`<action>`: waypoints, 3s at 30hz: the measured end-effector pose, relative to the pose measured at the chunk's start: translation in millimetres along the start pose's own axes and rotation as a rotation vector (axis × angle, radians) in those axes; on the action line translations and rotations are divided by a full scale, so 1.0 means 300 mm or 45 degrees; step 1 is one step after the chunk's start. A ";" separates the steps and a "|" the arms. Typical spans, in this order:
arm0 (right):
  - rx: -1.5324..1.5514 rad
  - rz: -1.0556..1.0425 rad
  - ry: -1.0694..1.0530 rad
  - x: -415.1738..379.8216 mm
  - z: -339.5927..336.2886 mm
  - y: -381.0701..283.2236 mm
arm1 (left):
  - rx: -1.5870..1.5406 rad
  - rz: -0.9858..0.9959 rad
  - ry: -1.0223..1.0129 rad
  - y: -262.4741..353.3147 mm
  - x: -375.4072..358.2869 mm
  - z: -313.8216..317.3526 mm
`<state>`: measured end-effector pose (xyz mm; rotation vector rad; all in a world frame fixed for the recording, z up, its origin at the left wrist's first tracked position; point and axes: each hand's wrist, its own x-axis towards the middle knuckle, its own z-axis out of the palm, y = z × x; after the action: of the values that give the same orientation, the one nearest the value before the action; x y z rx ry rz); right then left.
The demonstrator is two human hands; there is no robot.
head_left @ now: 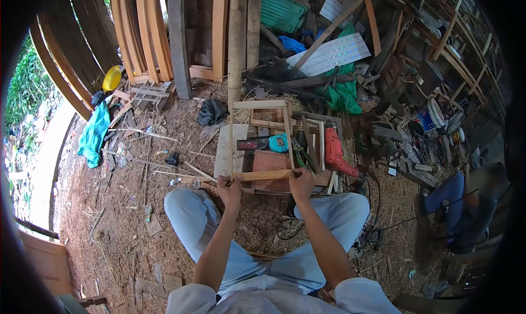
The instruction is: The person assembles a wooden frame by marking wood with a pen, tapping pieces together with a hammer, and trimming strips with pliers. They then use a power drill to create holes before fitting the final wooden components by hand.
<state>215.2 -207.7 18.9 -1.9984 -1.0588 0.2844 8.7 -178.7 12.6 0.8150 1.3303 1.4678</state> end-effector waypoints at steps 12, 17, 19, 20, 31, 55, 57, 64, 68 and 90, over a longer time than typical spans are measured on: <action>-0.354 -0.525 -0.190 0.087 -0.072 -0.218 | -0.035 0.037 0.056 0.031 -0.047 0.021; -0.324 -0.923 -0.465 0.334 0.174 -0.245 | 0.000 0.065 0.073 -0.005 -0.033 0.010; -0.534 -1.140 -0.343 0.397 0.270 -0.237 | -0.001 0.026 0.087 -0.002 -0.044 0.013; -0.522 -1.141 -0.376 0.419 0.302 -0.230 | 0.009 0.029 0.106 -0.013 -0.044 0.011; -0.318 -1.209 -0.608 0.422 0.258 -0.318 | 0.014 -0.062 0.189 -0.006 -0.063 0.015; 0.814 0.158 -1.245 0.060 0.169 -0.332 | 0.107 -0.101 0.205 0.008 -0.093 0.023; 0.703 0.029 -1.210 0.051 0.185 -0.328 | 0.084 -0.067 0.210 0.008 -0.095 0.027; 0.582 -0.231 -1.161 0.052 0.218 -0.313 | 0.093 -0.157 0.224 0.032 -0.095 0.034; 0.597 -0.217 -1.202 0.055 0.211 -0.319 | 0.007 -0.189 0.251 0.024 -0.100 0.034; 0.701 -0.247 -1.170 0.049 0.223 -0.294 | 0.085 -0.129 0.194 0.009 -0.111 0.017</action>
<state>137.6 -132.5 46.9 -1.2272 -1.4919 1.3127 23.6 -208.1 20.2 0.6786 1.5198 1.4349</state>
